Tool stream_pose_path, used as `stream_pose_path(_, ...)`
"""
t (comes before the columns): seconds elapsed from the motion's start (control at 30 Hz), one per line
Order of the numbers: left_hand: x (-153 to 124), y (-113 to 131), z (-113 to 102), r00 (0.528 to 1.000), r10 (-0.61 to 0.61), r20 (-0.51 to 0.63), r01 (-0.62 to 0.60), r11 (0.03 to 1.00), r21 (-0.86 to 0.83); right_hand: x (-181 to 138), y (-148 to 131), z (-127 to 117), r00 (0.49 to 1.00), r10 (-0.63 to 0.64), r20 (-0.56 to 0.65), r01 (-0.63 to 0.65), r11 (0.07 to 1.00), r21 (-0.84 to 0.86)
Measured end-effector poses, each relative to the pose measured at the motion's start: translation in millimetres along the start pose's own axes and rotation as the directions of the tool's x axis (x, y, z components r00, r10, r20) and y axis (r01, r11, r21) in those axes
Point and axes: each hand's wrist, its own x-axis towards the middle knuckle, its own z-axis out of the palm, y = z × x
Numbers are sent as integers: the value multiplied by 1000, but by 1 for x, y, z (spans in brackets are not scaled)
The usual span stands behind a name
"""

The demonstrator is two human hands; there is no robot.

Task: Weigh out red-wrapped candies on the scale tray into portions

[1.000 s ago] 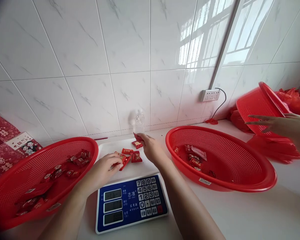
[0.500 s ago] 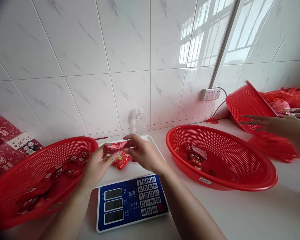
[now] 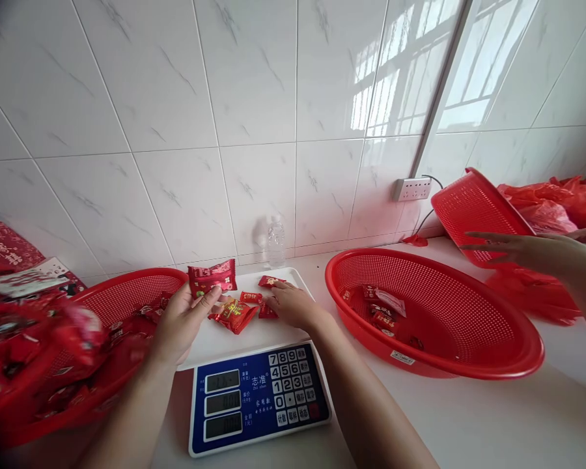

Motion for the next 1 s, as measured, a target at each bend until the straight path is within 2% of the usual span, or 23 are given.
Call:
stream_pose_path(0.17,1,-3,0,1000,1,18,-2,997,83,-2,1,-7,1000,12,23,-11,1000,-5)
stream_pose_path(0.33,2,-5,-2,999,-12,37,7,992,130,0,1,-5,996,-67,55,71,996,-62)
stream_pose_path(0.4,4,-8,-4,997,-16,71,4,987,163,1,2,-4,997,-51,58,55,997,-61)
stream_pose_path(0.47,6,-12,-5,996,33,89,-56,960,274,1,3,-6,999,-4,36,6,999,-35)
stream_pose_path(0.6,9,-20,-5,973,173,153,-227,837,498,-3,0,-17,996,71,-49,-69,997,33)
stream_pose_path(0.7,8,-25,-3,963,158,219,-258,776,575,-9,-7,-31,977,98,-188,-80,992,102)
stream_pose_path(0.87,6,-24,0,953,204,222,-301,683,665,-22,-25,-50,936,80,-344,-34,990,138)
stream_pose_path(0.93,4,-22,3,934,200,296,-353,649,674,-26,-31,-56,925,64,-373,-4,987,159)
stream_pose_path(1.0,2,-20,7,907,133,399,-393,609,689,-30,-36,-59,918,49,-394,25,984,178)
